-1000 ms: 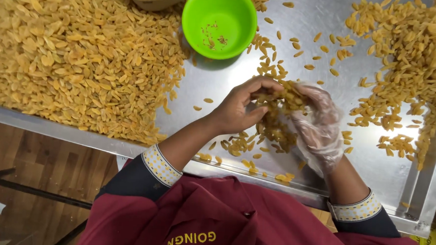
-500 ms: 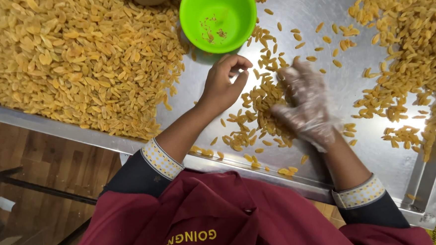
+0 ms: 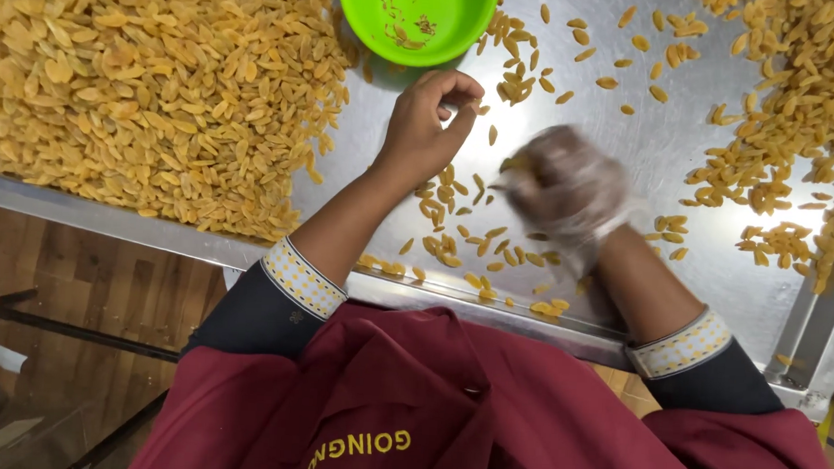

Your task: The person sorts yellow dried fruit on a metal tray, picking up handfuls and moving them around. They use a green bowl to scoop and transfer some of the fruit. The person wears a maroon apron and a plastic glove on their right hand.

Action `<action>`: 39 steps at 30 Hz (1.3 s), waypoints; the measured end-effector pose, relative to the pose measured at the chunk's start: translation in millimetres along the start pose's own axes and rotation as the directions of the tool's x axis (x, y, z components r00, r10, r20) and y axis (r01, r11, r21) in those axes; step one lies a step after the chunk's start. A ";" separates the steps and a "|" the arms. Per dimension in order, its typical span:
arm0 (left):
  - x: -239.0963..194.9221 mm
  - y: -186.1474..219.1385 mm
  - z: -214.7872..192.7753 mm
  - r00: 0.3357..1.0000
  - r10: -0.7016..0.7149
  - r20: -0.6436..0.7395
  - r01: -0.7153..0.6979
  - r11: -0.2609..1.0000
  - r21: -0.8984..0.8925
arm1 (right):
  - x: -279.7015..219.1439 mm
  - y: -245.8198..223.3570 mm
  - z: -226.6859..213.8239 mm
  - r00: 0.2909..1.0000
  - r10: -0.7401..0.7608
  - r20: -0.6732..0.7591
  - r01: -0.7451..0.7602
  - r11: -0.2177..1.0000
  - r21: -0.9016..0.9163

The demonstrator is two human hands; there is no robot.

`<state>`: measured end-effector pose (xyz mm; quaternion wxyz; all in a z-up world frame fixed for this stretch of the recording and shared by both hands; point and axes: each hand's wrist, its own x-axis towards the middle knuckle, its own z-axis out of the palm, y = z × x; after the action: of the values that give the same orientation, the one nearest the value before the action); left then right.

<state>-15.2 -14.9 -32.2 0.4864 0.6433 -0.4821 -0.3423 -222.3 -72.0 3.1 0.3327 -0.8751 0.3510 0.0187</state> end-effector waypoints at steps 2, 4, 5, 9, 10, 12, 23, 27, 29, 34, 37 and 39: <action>2.3 -1.4 0.6 1.000 0.028 -0.010 -0.028 0.999 0.037 | -14.5 0.2 -17.1 0.891 0.125 -0.437 -0.124 0.992 0.032; 1.0 4.4 -1.9 0.999 0.033 0.004 -0.033 0.999 0.035 | -21.4 17.9 -28.9 0.845 0.058 -0.532 0.027 0.988 0.150; -1.8 7.0 -1.8 0.999 0.031 0.022 -0.031 0.999 0.031 | -27.0 27.3 -33.8 0.783 0.016 -0.621 0.181 0.950 0.253; -0.5 2.5 -1.2 0.991 0.133 0.029 -0.134 0.989 0.066 | -33.6 18.1 -57.3 0.777 0.487 -0.399 -0.009 0.642 0.766; -0.5 2.1 -1.2 0.990 0.138 0.038 -0.140 0.987 0.083 | -36.8 27.3 -53.4 0.826 0.267 -0.497 0.266 0.593 0.760; -2.5 3.1 -1.0 0.989 0.137 0.052 -0.141 0.985 0.096 | -37.9 25.6 -59.5 0.797 0.057 -0.602 0.509 0.473 0.719; -5.5 -1.2 -5.5 0.969 0.047 0.241 -0.170 0.837 0.520 | -44.7 3.4 -85.8 0.850 0.511 -0.131 -0.478 0.851 0.219; -16.2 18.1 8.3 0.883 -0.107 0.458 -0.165 0.842 0.514 | -44.3 66.9 -38.6 0.970 0.244 0.012 -0.241 0.965 -0.108; -25.7 7.4 24.6 0.823 0.088 0.561 -0.378 0.821 0.427 | -21.4 124.4 10.5 0.625 -0.746 -0.231 0.464 0.117 0.878; -29.8 22.9 24.8 0.801 0.136 0.583 -0.366 0.882 0.297 | -38.1 7.9 12.9 0.988 -0.104 -0.110 0.147 0.842 0.520; -25.9 17.6 21.2 0.846 0.176 0.504 -0.248 0.966 0.079 | -40.0 2.6 5.2 0.946 0.136 -0.293 -0.028 0.938 0.345; -23.2 16.7 18.9 0.876 0.214 0.433 -0.198 0.977 -0.082 | -40.3 3.7 -5.1 0.920 0.062 -0.387 0.097 0.920 0.379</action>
<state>-44.2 0.6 -22.4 0.4100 0.4860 -0.6387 -0.4333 -255.9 -52.7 15.7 0.4237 -0.7803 0.3986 -0.2297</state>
